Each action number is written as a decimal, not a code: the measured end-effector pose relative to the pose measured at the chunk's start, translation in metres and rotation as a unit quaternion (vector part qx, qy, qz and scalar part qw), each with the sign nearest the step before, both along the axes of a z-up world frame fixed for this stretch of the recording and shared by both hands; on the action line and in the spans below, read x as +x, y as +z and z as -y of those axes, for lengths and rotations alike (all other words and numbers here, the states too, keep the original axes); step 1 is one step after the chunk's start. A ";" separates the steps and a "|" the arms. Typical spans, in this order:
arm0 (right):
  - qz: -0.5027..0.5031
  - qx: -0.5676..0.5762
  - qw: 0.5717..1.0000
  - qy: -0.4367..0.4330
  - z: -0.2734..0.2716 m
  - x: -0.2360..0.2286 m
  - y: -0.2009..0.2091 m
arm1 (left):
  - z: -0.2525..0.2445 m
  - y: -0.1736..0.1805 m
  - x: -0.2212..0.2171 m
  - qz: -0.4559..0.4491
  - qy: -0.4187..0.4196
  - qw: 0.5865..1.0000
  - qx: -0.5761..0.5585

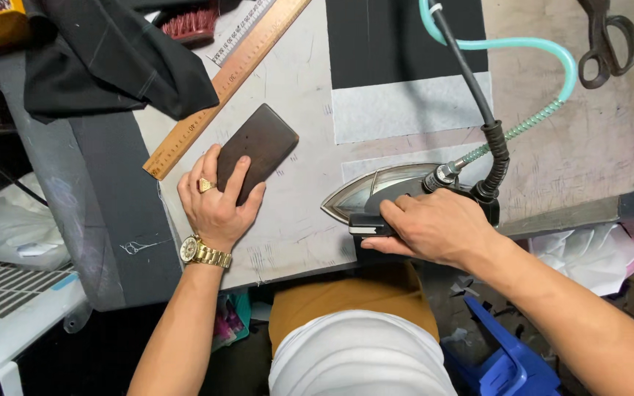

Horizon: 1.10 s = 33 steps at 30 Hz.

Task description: The person irons pieces of black fabric and white interfacing on a padded table using an iron, frequently placing a wooden block on the pressed fabric.

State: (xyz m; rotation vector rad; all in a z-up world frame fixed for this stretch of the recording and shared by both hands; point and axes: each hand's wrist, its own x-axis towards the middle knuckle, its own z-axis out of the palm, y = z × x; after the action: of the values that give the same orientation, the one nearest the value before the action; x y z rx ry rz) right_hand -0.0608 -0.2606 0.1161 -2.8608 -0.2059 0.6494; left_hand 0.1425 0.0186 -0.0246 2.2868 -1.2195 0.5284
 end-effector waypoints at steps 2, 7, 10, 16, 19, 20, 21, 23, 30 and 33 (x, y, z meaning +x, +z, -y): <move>-0.016 0.002 1.000 0.004 -0.001 0.002 0.003 | 0.000 -0.001 -0.001 -0.002 0.002 1.000 -0.003; -0.028 -0.001 1.000 -0.001 -0.003 0.007 0.003 | 0.002 0.005 0.001 -0.003 -0.003 1.000 -0.005; -0.027 0.003 1.000 -0.007 -0.004 0.006 0.005 | 0.002 0.004 0.000 -0.001 -0.003 1.000 -0.002; -0.008 0.006 1.000 -0.014 -0.006 0.005 0.004 | 0.002 0.004 0.000 -0.006 -0.003 1.000 -0.001; -0.001 0.015 1.000 -0.014 -0.005 0.004 0.003 | 0.002 0.005 0.000 -0.005 -0.003 1.000 -0.001; -0.001 0.015 1.000 -0.015 -0.006 0.003 0.003 | 0.002 0.003 0.000 -0.006 -0.004 1.000 0.000; 0.008 0.012 1.000 -0.015 -0.006 0.003 0.003 | 0.001 0.002 0.000 -0.005 -0.001 1.000 0.000; 0.017 0.008 1.000 -0.014 -0.006 0.002 0.002 | 0.002 0.001 -0.001 -0.005 0.001 1.000 0.000; 0.017 0.021 0.999 -0.022 -0.006 0.004 0.003 | 0.002 0.002 -0.001 -0.010 0.005 1.000 0.005; 0.019 0.020 0.999 -0.023 -0.006 0.003 0.003 | 0.002 0.002 -0.001 -0.009 0.005 1.000 0.004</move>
State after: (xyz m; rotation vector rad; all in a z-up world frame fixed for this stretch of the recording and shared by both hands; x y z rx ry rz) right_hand -0.0583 -0.2544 0.1188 -2.8311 -0.1571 0.5770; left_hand 0.1413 0.0167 -0.0228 2.2998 -1.2047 0.5058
